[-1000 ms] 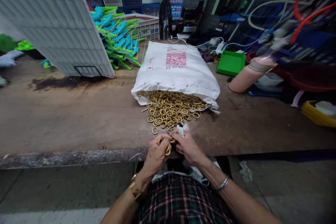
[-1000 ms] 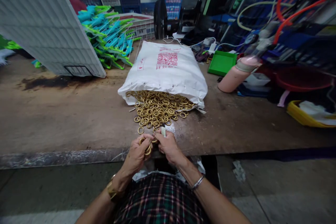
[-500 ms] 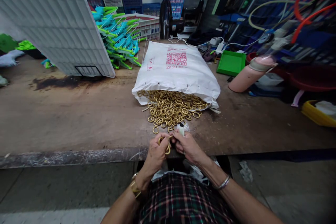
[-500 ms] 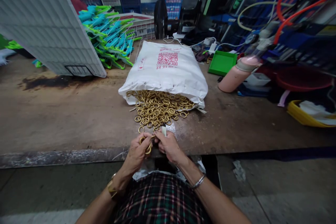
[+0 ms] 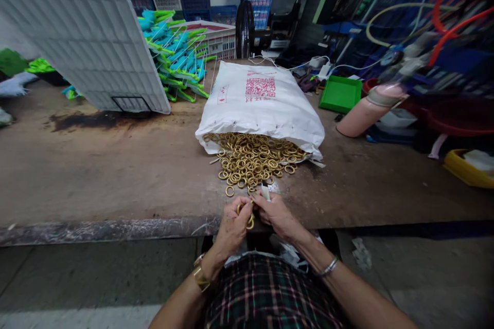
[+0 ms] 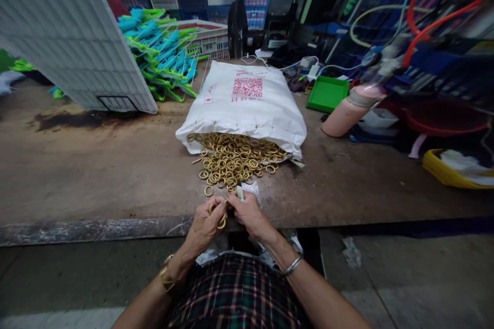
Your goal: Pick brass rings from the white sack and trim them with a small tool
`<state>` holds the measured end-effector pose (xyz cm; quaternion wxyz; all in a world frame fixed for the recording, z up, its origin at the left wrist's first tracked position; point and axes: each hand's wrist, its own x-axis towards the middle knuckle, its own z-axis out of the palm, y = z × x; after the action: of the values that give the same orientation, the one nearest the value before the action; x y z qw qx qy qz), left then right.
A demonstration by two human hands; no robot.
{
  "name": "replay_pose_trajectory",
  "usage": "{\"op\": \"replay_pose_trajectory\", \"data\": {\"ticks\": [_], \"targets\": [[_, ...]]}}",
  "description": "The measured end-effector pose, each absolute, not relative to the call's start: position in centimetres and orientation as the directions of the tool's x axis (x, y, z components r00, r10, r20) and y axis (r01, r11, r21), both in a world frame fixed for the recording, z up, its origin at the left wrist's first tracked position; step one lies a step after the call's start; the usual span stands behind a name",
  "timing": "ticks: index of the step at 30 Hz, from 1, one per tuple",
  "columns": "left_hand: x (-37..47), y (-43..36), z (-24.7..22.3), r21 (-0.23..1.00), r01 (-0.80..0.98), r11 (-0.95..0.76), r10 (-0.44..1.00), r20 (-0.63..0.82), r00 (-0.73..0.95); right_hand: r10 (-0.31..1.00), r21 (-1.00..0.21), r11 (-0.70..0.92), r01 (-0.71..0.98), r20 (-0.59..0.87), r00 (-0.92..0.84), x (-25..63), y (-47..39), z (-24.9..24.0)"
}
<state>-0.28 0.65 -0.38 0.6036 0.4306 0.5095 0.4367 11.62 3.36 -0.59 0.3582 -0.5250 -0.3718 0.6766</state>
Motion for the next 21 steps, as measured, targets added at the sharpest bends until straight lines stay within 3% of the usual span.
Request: {"op": "replay_pose_trajectory", "data": {"ticks": [6, 12, 17, 21], "targets": [[-0.4, 0.4, -0.4, 0.956, -0.098, 0.275, 0.958, -0.264, 0.115, 0.905, -0.915, -0.402, -0.010, -0.396, -0.152, 11.5, 3.3, -0.9], [-0.6, 0.4, -0.3, 0.914, -0.193, 0.356, 0.931, -0.331, 0.150, 0.970, -0.958, -0.204, 0.200, -0.225, -0.087, 11.5, 3.6, -0.3], [-0.6, 0.4, -0.1, 0.911, -0.204, 0.359, 0.931, -0.333, 0.150, 0.993, -0.918, -0.018, 0.397, -0.064, -0.103, 11.8, 3.6, 0.3], [-0.7, 0.4, -0.3, 0.909, -0.213, 0.357, 0.932, -0.332, 0.144, 0.990, -0.901, 0.034, 0.433, -0.030, -0.140, 11.9, 3.4, -0.2]]}}
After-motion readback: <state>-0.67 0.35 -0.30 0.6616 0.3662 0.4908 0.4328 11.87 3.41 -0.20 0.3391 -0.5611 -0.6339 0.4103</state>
